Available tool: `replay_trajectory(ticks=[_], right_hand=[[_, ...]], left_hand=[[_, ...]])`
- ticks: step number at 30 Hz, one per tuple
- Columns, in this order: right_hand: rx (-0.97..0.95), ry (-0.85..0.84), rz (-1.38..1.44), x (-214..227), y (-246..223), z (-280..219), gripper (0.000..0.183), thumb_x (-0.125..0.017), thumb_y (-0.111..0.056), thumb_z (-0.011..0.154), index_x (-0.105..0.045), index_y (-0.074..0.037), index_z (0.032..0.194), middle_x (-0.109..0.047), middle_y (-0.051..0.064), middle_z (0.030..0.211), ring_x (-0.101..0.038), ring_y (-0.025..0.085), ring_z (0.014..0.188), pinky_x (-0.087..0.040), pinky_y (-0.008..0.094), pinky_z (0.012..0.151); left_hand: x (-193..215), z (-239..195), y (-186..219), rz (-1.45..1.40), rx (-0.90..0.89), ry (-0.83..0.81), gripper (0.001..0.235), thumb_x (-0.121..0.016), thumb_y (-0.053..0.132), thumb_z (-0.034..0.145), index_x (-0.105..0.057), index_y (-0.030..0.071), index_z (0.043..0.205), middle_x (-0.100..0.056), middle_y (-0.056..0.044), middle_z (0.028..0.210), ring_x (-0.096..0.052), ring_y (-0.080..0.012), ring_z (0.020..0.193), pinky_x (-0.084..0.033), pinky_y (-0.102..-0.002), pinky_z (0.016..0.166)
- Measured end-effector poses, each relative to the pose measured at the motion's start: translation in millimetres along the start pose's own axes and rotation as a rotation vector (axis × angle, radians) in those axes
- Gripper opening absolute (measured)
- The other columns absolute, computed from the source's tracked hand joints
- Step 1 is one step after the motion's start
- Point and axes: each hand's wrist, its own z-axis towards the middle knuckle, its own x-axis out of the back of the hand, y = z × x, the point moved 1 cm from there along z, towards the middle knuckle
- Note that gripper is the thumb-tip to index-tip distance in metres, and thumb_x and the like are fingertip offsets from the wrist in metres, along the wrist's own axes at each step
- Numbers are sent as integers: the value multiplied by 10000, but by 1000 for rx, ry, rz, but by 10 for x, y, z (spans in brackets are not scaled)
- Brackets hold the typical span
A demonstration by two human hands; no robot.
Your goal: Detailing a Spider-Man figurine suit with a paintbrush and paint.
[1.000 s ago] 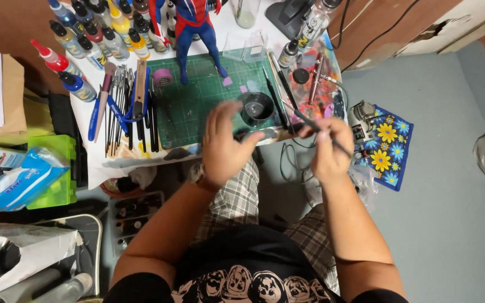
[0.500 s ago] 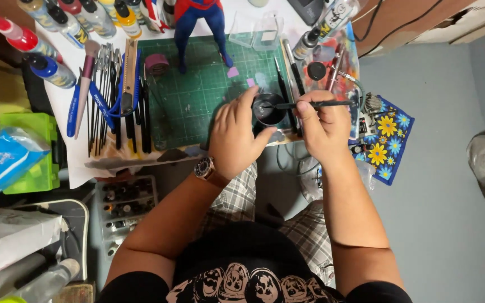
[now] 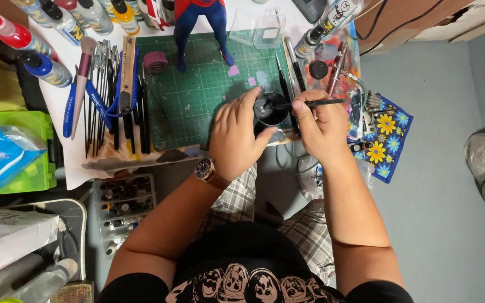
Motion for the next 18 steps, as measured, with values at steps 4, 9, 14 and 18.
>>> replay_trajectory(ticks=[4,9,14,18], right_hand=[[-3,-3,-15,8,-22,15,80,-698,-29,1029,-727,-39,955,-674,108,739,-612,301,617,-494,379,623],[-7,-16,-41,17,-1,1,76,-694,-44,1035,-726,-52,966,-681,108,753,-628,329,642,-501,398,642],[-18,-16,-40,16,18,-2,85,-695,-54,1037,-727,-68,960,-676,92,747,-634,324,650,-505,393,658],[-18,-14,-40,12,32,-10,89,-692,-61,1041,-727,-74,960,-672,88,741,-633,321,649,-505,394,661]], left_hand=[[0,-2,-5,10,-8,4,924,-948,352,707,-498,45,1453,-649,-158,1252,-666,-328,1136,-491,-470,1059],[3,4,-15,-8,-4,-2,924,-955,340,693,-505,44,1444,-656,-162,1230,-670,-330,1122,-493,-471,1054],[16,2,-4,-9,-2,2,913,-954,328,698,-507,42,1441,-655,-160,1227,-670,-329,1119,-493,-468,1054],[14,1,-1,-8,-2,3,905,-953,328,699,-512,41,1436,-656,-160,1224,-671,-328,1117,-494,-468,1052]])
